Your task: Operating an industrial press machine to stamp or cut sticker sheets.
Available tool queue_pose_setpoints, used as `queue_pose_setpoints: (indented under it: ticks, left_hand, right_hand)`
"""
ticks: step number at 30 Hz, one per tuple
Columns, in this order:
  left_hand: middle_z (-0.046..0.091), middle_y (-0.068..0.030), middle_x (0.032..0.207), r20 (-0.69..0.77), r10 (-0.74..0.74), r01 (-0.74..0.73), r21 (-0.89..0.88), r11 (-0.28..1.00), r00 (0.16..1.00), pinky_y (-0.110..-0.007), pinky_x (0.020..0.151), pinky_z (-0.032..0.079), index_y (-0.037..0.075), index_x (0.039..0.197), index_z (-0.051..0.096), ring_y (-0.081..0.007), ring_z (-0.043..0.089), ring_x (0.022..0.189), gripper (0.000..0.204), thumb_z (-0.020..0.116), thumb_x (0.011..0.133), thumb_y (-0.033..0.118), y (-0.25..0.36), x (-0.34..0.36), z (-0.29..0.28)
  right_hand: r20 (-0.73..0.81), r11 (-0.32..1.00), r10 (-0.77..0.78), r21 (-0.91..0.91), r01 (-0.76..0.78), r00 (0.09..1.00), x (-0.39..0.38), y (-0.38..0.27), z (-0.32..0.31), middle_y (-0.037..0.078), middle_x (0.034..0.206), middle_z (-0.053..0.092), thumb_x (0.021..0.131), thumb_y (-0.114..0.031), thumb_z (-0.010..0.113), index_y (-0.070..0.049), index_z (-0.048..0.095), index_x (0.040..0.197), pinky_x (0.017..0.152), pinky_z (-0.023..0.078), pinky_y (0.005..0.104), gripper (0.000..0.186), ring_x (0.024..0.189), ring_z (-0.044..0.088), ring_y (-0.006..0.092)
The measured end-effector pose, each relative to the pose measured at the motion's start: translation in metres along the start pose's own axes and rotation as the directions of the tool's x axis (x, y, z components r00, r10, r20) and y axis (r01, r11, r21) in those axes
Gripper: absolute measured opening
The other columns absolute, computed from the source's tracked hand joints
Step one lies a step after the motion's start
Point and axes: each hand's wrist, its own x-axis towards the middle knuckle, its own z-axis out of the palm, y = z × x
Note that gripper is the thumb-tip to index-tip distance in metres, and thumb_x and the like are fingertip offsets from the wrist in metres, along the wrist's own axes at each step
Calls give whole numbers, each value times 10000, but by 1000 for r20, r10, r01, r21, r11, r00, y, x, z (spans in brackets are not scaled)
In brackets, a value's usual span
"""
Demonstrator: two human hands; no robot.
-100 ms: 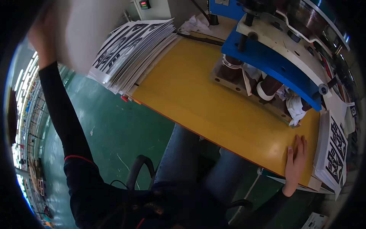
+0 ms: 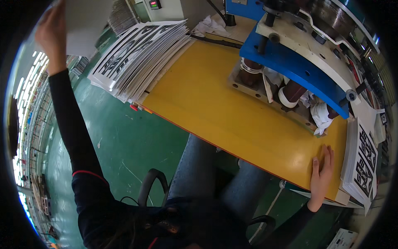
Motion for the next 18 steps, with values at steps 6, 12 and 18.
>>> queue_pose_setpoints:
  ticks: [6,12,18]
  left_hand:
    - [681,-105,884,824,125,-572,265,776,553,-449,637,552,134,1068,690,-311,705,790,129,605,974,159,-2,-166,-3]
    - [731,-91,1053,853,-63,-92,130,987,518,-400,748,568,176,1305,692,-275,717,902,389,634,937,62,37,-190,-32]
    - [714,-151,1220,834,150,-41,-152,988,532,-388,939,518,90,1331,684,-279,680,1021,394,611,955,0,93,-176,-62]
  right_hand:
    - [-273,970,-180,-206,126,945,-1,8,-32,204,1504,529,1009,-166,585,-26,529,1461,1184,328,451,476,1420,468,383]
    - [-470,770,-268,-630,-106,841,13,120,-120,197,1495,543,1033,-224,594,-6,532,1456,1167,360,412,479,1404,491,350]
    - [-121,756,57,-643,-122,991,-10,46,-92,221,1511,519,979,-114,573,-28,532,1464,1151,398,461,494,1397,486,401]
